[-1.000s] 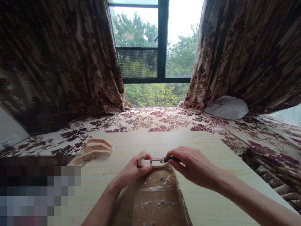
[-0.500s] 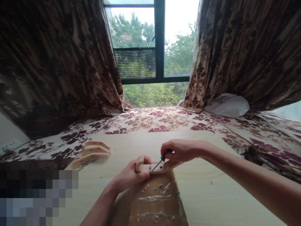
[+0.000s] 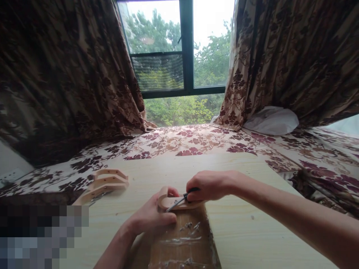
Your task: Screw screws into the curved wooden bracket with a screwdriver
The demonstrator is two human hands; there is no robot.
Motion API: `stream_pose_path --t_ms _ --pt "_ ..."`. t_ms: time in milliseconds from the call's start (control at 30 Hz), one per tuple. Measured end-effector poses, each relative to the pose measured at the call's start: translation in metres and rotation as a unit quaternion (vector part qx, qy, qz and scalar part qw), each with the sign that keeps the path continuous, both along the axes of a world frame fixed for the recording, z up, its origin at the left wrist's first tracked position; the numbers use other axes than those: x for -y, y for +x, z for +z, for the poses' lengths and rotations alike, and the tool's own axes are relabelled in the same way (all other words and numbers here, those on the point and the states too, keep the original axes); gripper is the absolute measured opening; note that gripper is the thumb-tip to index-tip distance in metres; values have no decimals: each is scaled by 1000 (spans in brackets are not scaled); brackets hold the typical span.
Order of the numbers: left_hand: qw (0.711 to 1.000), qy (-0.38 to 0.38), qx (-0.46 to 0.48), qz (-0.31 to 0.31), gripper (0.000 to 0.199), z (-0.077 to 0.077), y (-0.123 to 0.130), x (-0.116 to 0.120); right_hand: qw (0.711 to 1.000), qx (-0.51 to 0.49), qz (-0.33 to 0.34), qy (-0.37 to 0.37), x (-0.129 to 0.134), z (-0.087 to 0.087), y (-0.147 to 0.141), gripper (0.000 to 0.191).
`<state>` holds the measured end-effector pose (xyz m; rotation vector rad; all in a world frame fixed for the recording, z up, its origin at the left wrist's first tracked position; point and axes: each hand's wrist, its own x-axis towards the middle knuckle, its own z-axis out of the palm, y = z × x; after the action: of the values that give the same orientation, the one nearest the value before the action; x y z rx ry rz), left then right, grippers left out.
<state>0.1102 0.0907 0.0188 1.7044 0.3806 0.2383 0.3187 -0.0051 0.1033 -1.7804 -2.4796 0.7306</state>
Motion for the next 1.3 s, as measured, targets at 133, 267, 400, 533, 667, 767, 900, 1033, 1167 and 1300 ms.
stream_pose_path --t_ms 133,267,400,533,667,767,900,1033,1167,1300 --pt "1000 2 3 14 39 1 2 3 999 28 22 41 4 -1 -7 27" --pt "1000 4 4 23 36 1 5 3 997 44 31 61 5 -1 -11 30" --pt "1000 9 6 30 36 1 6 3 996 51 35 66 5 0 -12 31" --pt "999 10 4 33 36 0 5 4 995 53 38 69 4 0 -12 32" --pt "999 14 2 34 36 1 4 5 996 53 37 67 3 -2 -12 33" --pt "999 16 1 34 36 1 4 5 996 52 39 64 2 -3 -11 33" --pt "999 18 3 34 35 1 4 5 996 51 42 62 1 -3 -11 32" --pt "999 16 4 34 34 1 4 5 996 48 42 63 2 -2 -10 32" --pt "999 13 4 33 37 0 4 4 996 44 42 65 1 -4 -10 31" --pt "1000 4 5 19 36 0 4 3 996 44 41 68 -2 0 -10 28"
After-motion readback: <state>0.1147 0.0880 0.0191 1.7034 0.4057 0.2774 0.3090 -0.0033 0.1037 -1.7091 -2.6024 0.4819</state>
